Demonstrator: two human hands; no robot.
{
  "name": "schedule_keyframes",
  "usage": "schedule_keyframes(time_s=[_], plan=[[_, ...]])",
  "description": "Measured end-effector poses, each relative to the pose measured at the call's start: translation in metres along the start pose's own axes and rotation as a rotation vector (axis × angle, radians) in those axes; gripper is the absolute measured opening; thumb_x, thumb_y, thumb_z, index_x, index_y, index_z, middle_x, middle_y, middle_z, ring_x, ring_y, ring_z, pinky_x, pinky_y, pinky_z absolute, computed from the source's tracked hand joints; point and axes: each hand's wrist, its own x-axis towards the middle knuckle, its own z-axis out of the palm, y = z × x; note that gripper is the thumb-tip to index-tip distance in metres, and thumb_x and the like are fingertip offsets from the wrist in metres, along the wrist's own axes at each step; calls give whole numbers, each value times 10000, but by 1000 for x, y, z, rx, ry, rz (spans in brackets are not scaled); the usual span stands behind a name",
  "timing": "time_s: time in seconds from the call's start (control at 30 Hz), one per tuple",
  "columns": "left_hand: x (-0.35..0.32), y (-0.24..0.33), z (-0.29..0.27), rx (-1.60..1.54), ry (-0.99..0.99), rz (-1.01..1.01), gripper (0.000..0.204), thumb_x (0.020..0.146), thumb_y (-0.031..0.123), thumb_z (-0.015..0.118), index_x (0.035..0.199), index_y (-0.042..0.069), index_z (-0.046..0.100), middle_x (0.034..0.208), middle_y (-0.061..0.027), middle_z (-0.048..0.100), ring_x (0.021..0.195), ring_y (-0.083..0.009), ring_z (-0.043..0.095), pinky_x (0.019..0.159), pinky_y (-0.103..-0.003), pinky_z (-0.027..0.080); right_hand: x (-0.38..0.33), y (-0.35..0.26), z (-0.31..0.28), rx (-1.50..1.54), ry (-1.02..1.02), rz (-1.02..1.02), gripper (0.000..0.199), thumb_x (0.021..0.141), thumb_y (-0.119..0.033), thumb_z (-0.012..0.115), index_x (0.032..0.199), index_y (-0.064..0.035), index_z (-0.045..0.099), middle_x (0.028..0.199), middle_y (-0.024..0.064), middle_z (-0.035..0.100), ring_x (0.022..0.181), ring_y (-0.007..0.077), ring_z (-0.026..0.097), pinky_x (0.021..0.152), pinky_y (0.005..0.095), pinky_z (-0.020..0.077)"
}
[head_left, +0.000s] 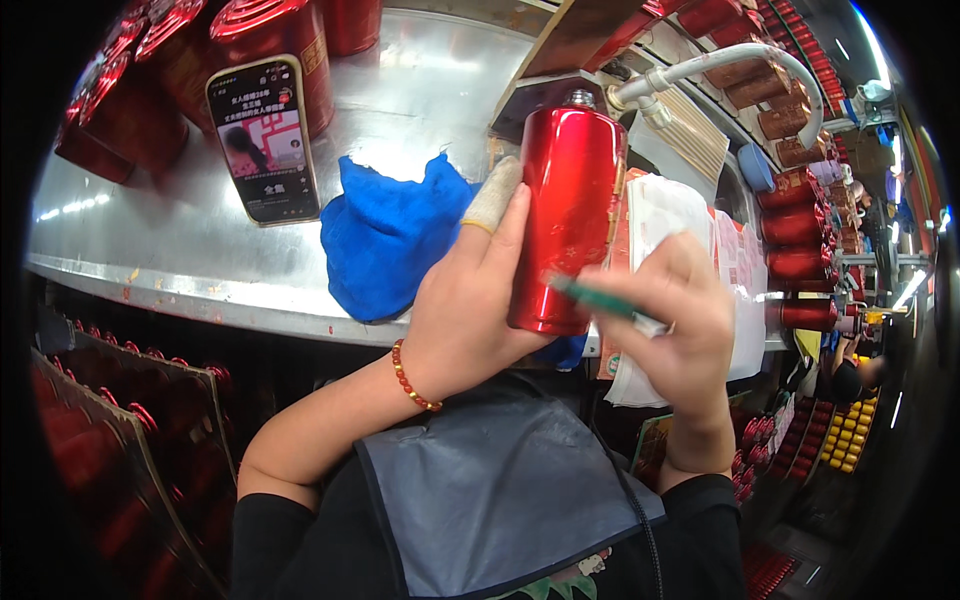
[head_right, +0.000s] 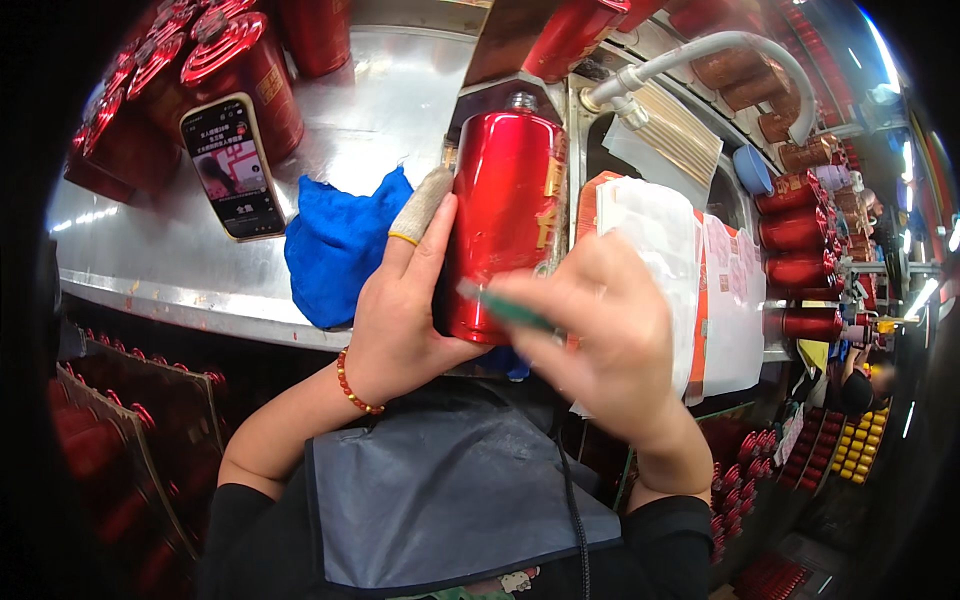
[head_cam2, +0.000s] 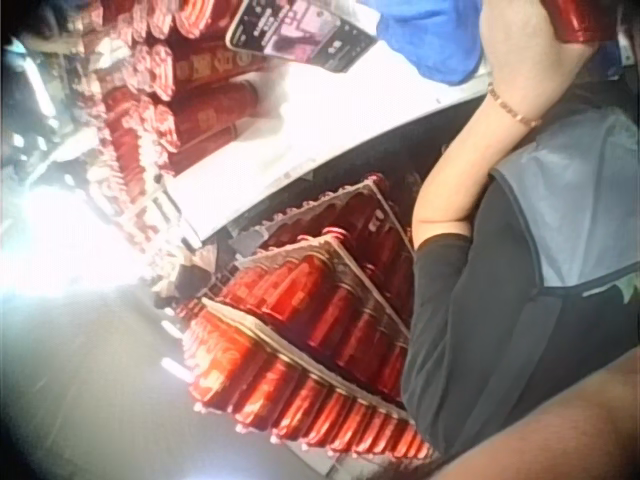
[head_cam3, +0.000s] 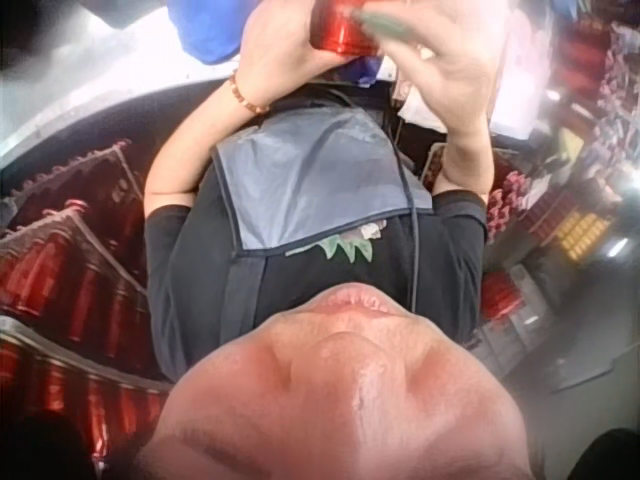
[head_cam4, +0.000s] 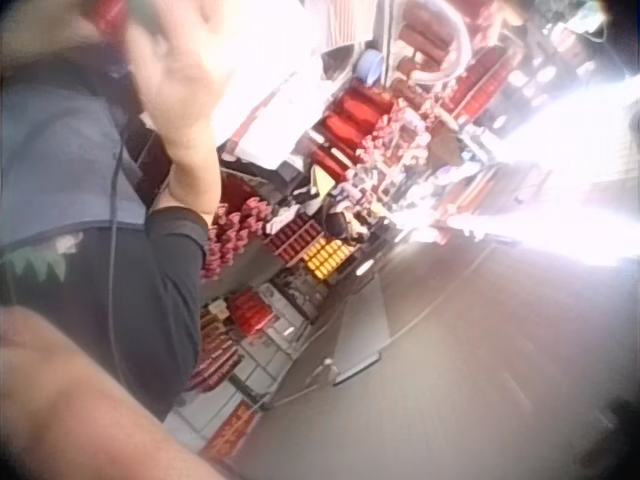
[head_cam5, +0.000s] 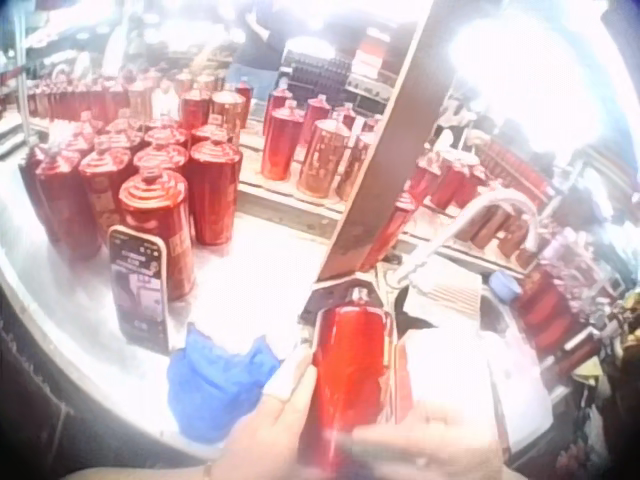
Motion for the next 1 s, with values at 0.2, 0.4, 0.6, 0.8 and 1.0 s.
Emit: schedule_keyframes(time_s=[0.2, 0.4, 0.6, 0.8, 1.0], plan=[[0, -13, -3, 19, -48, 65, 1150, 698, 295, 922, 1556, -82, 256, 1520, -346, 368, 1320, -471, 521, 1029, -446, 508, -8, 20, 1, -72, 188, 62, 382, 718, 14, 831, 1087, -73, 789, 784, 34, 556, 713, 174, 531, 614, 303, 430], [1, -19, -4, -17, -100, 69, 1170, 693, 264, 927, 1562, -93, 230, 1537, -349, 348, 1408, -474, 423, 1127, -466, 422, -11, 24, -4, -5, 183, 218, 392, 658, -27, 857, 1037, -110, 804, 752, 35, 548, 733, 207, 512, 630, 336, 417], [0, -23, -3, -28, -141, 70, 1182, 698, 279, 924, 1568, -95, 217, 1568, -330, 327, 1458, -461, 357, 1187, -481, 331, -13, 28, -5, 42, 159, 90, 341, 691, -3, 848, 1020, -81, 798, 764, 32, 570, 729, 197, 505, 642, 313, 400], [1, -22, -5, -38, -155, 46, 1181, 695, 293, 926, 1570, -82, 227, 1568, -319, 336, 1456, -451, 362, 1182, -478, 335, 13, 32, -15, 116, 71, 59, 248, 760, -56, 843, 1000, -77, 782, 771, 45, 559, 742, 183, 526, 639, 310, 402], [1, -23, -5, -23, -162, 51, 1199, 688, 298, 932, 1573, -83, 219, 1566, -321, 339, 1454, -451, 367, 1181, -479, 337, 38, 42, -19, 100, 106, 69, 262, 778, -2, 805, 1033, -61, 780, 798, 34, 539, 736, 164, 512, 637, 301, 379]])
